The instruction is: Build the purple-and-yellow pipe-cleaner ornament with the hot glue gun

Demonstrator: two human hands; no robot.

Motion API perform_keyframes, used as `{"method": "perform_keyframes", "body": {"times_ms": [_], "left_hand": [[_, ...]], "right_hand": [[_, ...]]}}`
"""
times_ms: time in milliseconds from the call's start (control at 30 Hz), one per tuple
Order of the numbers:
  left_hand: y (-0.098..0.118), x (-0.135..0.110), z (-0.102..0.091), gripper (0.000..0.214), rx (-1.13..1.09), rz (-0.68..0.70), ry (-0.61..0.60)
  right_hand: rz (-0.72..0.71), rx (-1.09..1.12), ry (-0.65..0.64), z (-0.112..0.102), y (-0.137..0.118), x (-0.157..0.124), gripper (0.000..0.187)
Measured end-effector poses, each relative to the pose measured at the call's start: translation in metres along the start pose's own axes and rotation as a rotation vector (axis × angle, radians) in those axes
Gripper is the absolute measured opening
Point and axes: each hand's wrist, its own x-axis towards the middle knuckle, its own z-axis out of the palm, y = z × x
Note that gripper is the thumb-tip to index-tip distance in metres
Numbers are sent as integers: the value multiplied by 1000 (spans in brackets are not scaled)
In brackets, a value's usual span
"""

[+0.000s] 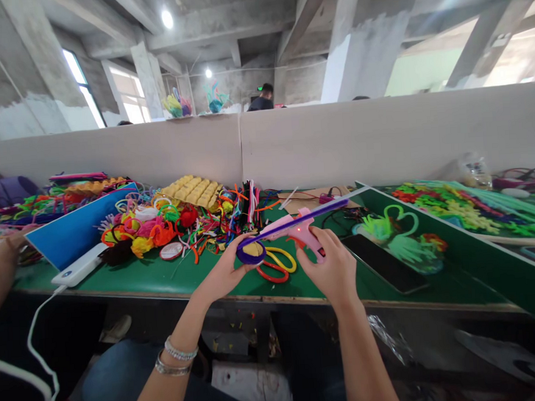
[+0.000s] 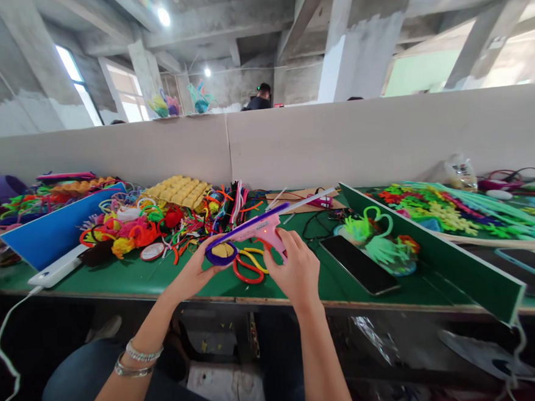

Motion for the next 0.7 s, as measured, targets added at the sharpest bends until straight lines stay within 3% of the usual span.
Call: {"method": "perform_keyframes", "body": {"times_ms": [700], "left_hand": [[3, 0, 0, 57, -22, 17, 70]], "right_hand": [[-28, 56, 84, 3, 7, 0, 29]]}}
